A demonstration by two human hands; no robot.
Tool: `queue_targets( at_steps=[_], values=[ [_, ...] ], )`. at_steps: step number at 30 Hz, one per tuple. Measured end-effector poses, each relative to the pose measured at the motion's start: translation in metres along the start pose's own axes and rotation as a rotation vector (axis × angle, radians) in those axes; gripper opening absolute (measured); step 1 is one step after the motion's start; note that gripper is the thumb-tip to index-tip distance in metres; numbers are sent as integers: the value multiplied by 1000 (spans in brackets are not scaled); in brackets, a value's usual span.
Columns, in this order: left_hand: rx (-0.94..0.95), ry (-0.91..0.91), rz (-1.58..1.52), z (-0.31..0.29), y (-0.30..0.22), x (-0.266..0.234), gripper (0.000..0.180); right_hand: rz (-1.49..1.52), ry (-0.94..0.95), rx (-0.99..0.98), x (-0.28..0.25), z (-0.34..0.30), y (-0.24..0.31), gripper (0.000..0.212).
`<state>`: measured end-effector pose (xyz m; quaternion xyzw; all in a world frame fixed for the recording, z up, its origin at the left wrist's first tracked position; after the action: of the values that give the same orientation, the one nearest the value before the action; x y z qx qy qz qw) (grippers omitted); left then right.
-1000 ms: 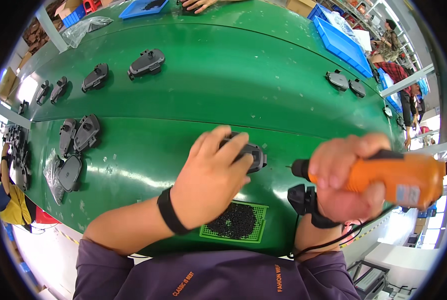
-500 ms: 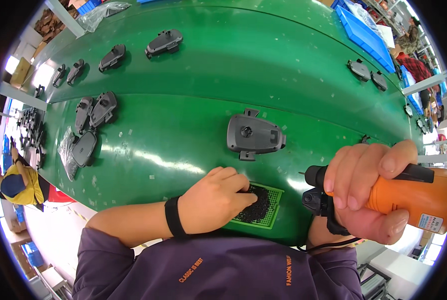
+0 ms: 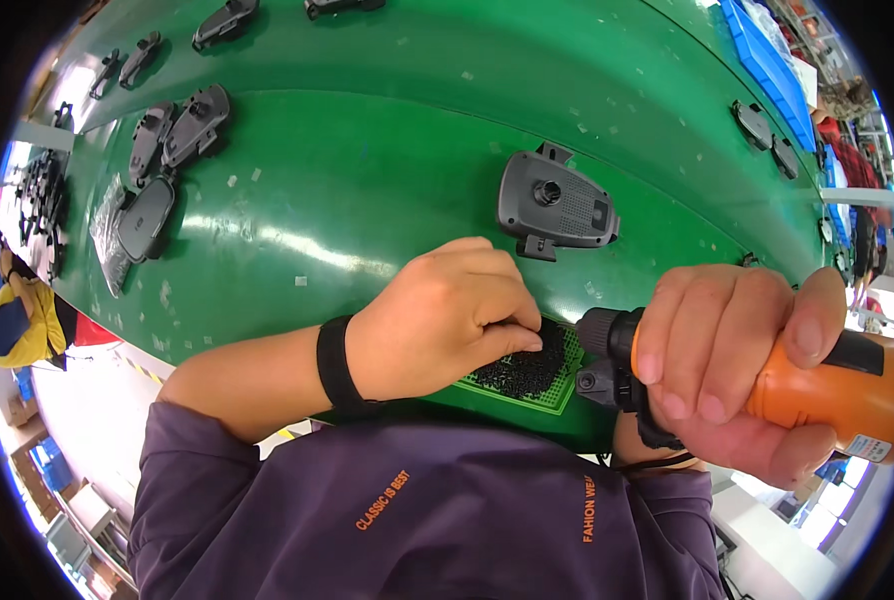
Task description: Assemble plastic components using an electric screwdriver at an assembly line station.
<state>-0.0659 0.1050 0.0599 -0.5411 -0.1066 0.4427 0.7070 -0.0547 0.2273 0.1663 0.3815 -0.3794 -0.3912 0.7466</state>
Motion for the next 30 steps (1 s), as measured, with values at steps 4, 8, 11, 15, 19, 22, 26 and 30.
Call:
queue_targets(
  at_steps=[4, 8, 11, 15, 19, 22, 26, 30],
  values=[
    [9, -57, -19, 0, 1, -1, 17, 50, 0, 1, 5, -2, -10, 46],
    [43, -69, -19, -4, -4, -5, 18, 39, -11, -5, 13, -2, -9, 45],
    [47, -55, -6, -1, -7, -5, 19, 38, -18, -11, 12, -3, -7, 44],
    [19, -44, -6, 3, -9, -6, 21, 24, -32, -33, 13, -4, -6, 41],
    [35, -9, -82, 6, -12, -6, 20, 84, -77, -59, 13, -3, -3, 38],
    [117, 63, -148, 15, -18, -3, 20, 69, -45, -80, 15, -3, 5, 36],
    [243, 31, -60, 24, -26, -13, 21, 38, -89, -66, 10, -1, 11, 37],
    [100, 10, -130, 31, -7, -28, 19, 81, -152, -63, -1, 16, 2, 40]
  ],
)
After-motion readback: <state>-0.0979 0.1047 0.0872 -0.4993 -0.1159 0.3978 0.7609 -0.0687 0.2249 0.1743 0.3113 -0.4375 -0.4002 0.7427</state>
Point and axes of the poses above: each hand's wrist, its own z-axis towards the middle knuckle, its own x-axis out of the palm, y = z × x, the point moved 9 cm from there along z, towards the middle knuckle, and after that the axes turned 6 degrees about x, right-handed, at the moved point
